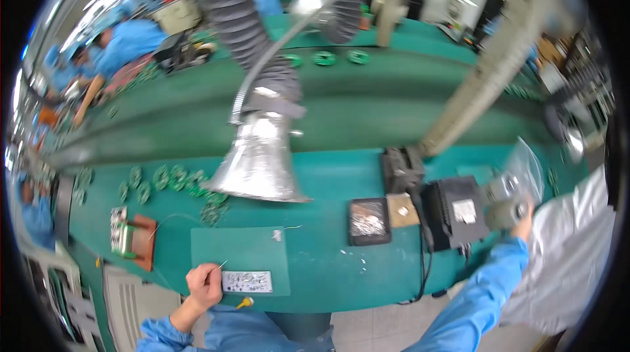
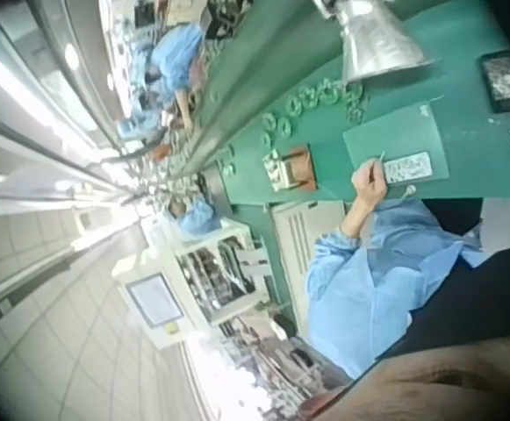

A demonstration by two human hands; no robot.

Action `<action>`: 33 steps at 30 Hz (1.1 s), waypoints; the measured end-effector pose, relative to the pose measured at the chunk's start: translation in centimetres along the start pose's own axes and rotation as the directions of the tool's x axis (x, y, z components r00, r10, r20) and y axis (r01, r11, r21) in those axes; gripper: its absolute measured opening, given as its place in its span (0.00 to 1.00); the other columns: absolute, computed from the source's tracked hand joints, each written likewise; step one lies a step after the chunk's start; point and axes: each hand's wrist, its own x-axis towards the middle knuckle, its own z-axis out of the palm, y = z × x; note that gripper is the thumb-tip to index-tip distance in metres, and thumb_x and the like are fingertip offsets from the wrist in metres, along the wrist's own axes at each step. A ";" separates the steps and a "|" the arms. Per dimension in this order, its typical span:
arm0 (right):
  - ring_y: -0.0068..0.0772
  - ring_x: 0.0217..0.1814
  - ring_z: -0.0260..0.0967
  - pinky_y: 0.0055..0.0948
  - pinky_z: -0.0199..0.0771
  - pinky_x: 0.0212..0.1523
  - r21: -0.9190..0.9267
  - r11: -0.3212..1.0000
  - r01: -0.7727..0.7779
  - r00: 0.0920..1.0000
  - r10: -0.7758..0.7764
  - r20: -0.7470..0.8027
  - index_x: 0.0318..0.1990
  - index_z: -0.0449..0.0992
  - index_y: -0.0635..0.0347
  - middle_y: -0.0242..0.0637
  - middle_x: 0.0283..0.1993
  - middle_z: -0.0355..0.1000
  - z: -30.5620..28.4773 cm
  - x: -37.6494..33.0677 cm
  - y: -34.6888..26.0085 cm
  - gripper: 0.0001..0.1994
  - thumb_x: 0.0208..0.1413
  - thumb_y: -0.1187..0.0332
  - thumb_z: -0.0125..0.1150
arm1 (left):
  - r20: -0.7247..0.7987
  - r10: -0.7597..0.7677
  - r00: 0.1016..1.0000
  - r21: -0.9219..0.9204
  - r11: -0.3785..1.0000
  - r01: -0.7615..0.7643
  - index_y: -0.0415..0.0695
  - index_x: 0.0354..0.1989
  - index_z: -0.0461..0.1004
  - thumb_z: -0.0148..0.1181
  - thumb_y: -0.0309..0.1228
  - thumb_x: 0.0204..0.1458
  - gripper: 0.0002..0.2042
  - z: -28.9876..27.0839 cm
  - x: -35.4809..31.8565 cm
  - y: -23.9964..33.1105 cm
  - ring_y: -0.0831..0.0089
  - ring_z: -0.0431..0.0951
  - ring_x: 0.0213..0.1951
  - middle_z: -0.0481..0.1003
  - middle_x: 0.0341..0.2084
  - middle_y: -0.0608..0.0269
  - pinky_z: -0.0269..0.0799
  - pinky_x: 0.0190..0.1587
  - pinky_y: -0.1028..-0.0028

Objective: Soldering components onto a printed circuit board at an industrial electronics assembly station.

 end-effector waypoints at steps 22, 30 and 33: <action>0.18 0.19 0.57 0.16 0.57 0.19 -0.315 0.807 0.500 0.848 -0.384 0.365 0.50 0.67 0.70 0.36 0.29 0.68 26.5 -48.1 -10.5 0.15 0.58 0.71 0.46 | -0.052 -0.071 0.996 -0.483 0.875 0.037 0.38 0.27 0.74 0.57 0.19 0.46 0.02 -0.4 -0.1 -1.6 0.81 0.69 0.12 0.70 0.11 0.65 0.61 0.15 0.79; 0.14 0.23 0.55 0.13 0.57 0.19 0.353 0.902 -0.248 0.965 0.263 0.004 0.52 0.66 0.49 0.31 0.44 0.69 30.2 -36.9 -6.6 0.15 0.59 0.58 0.50 | -0.025 -0.091 0.996 -0.619 0.784 0.056 0.37 0.24 0.71 0.56 0.20 0.48 0.03 -0.4 -1.0 -2.4 0.87 0.64 0.14 0.70 0.14 0.66 0.57 0.15 0.82; 0.15 0.22 0.58 0.12 0.58 0.17 0.325 0.914 -0.241 0.966 0.260 -0.014 0.50 0.68 0.47 0.31 0.43 0.71 30.3 -34.6 -5.9 0.15 0.58 0.56 0.52 | -0.048 -0.095 0.994 -0.595 0.802 0.048 0.37 0.25 0.72 0.56 0.20 0.48 0.02 -0.7 -0.7 -2.3 0.85 0.65 0.14 0.70 0.15 0.65 0.57 0.15 0.81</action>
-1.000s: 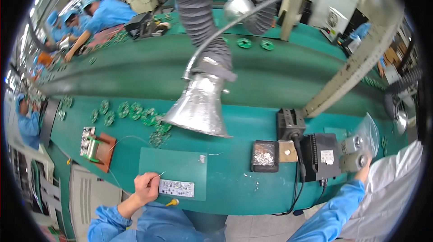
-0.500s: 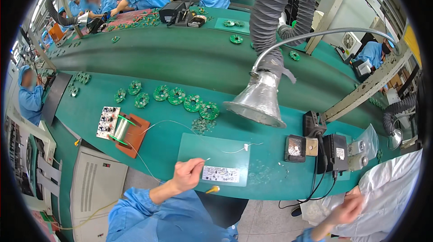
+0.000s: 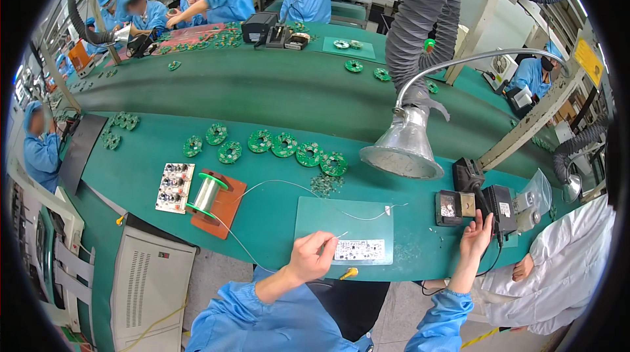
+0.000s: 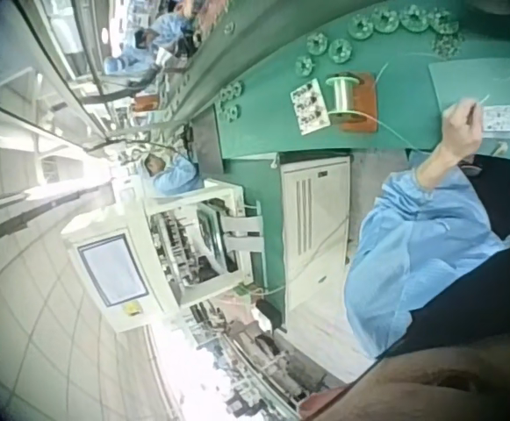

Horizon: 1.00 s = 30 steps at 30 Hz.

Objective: Soldering components onto a printed circuit board at an industrial electronics assembly station.

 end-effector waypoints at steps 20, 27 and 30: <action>0.16 0.26 0.56 0.16 0.56 0.25 -0.445 0.611 0.655 0.756 -0.534 0.379 0.45 0.66 0.65 0.32 0.29 0.64 -2.5 -14.6 0.8 0.16 0.63 0.60 0.42 | 0.199 0.135 0.971 0.009 0.990 -0.140 0.36 0.36 0.73 0.55 0.16 0.43 0.10 -0.9 -0.7 6.8 0.70 0.70 0.16 0.71 0.18 0.59 0.62 0.17 0.75; 0.34 0.38 0.64 0.32 0.68 0.39 -0.104 0.729 0.677 0.522 -0.376 0.765 0.47 0.61 0.58 0.47 0.40 0.65 3.9 -24.1 6.2 0.20 0.46 0.85 0.52 | 0.345 0.303 0.888 0.027 0.943 -0.332 0.40 0.30 0.72 0.59 0.20 0.39 0.07 1.5 -1.0 7.2 0.66 0.71 0.18 0.69 0.18 0.61 0.65 0.19 0.70; 0.30 0.33 0.63 0.30 0.68 0.33 -0.182 0.730 0.659 0.516 -0.263 0.816 0.50 0.58 0.53 0.49 0.39 0.64 4.6 -24.2 6.6 0.24 0.46 0.86 0.51 | 0.261 0.243 0.934 0.004 0.968 -0.253 0.40 0.25 0.73 0.61 0.17 0.33 0.09 1.1 -0.9 6.3 0.68 0.71 0.15 0.71 0.16 0.62 0.62 0.16 0.72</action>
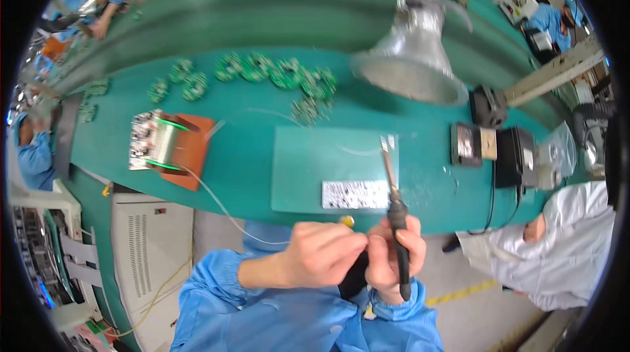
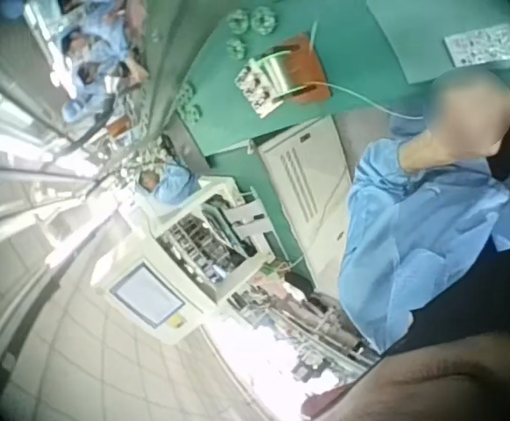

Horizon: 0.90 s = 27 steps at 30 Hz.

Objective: Soldering components onto a printed circuit board at an industrial electronics assembly station.

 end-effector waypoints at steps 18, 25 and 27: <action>0.30 0.27 0.60 0.30 0.64 0.27 -0.140 0.989 -0.044 0.998 0.051 0.048 0.49 0.61 0.52 0.45 0.36 0.62 -5.9 0.8 5.3 0.16 0.56 0.60 0.55 | 0.002 -0.354 0.935 -0.011 0.935 0.354 0.36 0.21 0.68 0.58 0.15 0.36 0.05 -0.2 0.8 -4.8 0.81 0.69 0.18 0.72 0.27 0.53 0.61 0.16 0.82; 0.37 0.34 0.64 0.40 0.65 0.41 -0.072 0.993 -0.093 0.995 0.095 0.029 0.51 0.63 0.56 0.45 0.32 0.67 -5.7 1.6 4.6 0.24 0.59 0.46 0.42 | 0.045 -0.335 0.941 0.027 0.942 0.334 0.40 0.21 0.68 0.59 0.18 0.31 0.08 0.0 0.9 -5.2 0.71 0.73 0.20 0.74 0.35 0.52 0.63 0.16 0.78; 0.41 0.38 0.66 0.42 0.65 0.43 -0.115 0.991 -0.066 0.994 0.075 0.076 0.51 0.63 0.58 0.49 0.35 0.68 -5.4 1.6 4.9 0.24 0.59 0.46 0.41 | 0.051 -0.344 0.937 0.036 0.939 0.343 0.40 0.21 0.68 0.58 0.18 0.32 0.07 -0.3 1.1 -5.2 0.71 0.73 0.20 0.74 0.35 0.52 0.64 0.16 0.77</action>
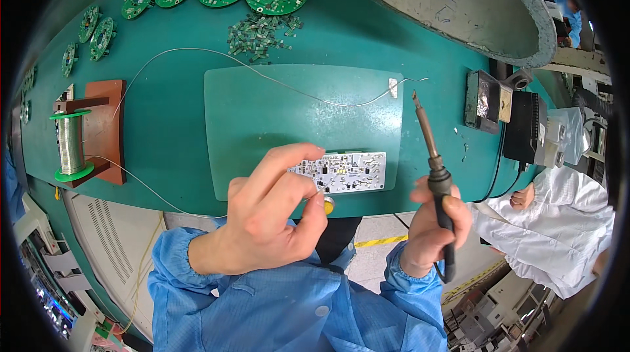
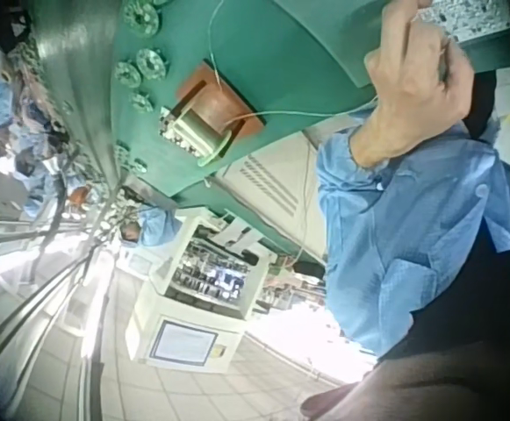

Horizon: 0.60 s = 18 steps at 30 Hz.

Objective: Soldering components onto a printed circuit board at an industrial electronics assembly station.

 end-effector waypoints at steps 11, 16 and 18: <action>0.36 0.32 0.66 0.36 0.68 0.31 0.101 0.985 -0.143 0.966 0.117 0.230 0.49 0.62 0.47 0.49 0.38 0.65 2.6 -0.4 -1.5 0.18 0.53 0.71 0.58 | -0.035 0.009 0.999 -0.137 0.990 -0.014 0.41 0.23 0.75 0.63 0.19 0.31 0.07 -0.7 -3.2 0.9 0.77 0.71 0.18 0.74 0.26 0.61 0.62 0.16 0.82; 0.33 0.23 0.66 0.29 0.67 0.20 0.034 0.989 -0.146 0.977 0.139 0.164 0.52 0.57 0.43 0.45 0.35 0.63 4.3 -1.1 -3.5 0.23 0.51 0.78 0.56 | -0.126 0.131 0.983 -0.210 0.965 -0.156 0.40 0.23 0.75 0.64 0.22 0.32 0.07 2.1 -3.0 1.3 0.77 0.70 0.16 0.73 0.25 0.63 0.61 0.14 0.80; 0.30 0.22 0.64 0.28 0.67 0.18 0.062 0.992 -0.107 0.984 0.097 0.147 0.53 0.56 0.43 0.46 0.37 0.62 3.6 -1.1 -2.7 0.25 0.50 0.80 0.55 | -0.090 0.134 0.987 -0.196 0.969 -0.150 0.40 0.23 0.74 0.63 0.21 0.32 0.07 2.0 -3.1 1.3 0.76 0.70 0.17 0.73 0.24 0.63 0.61 0.15 0.80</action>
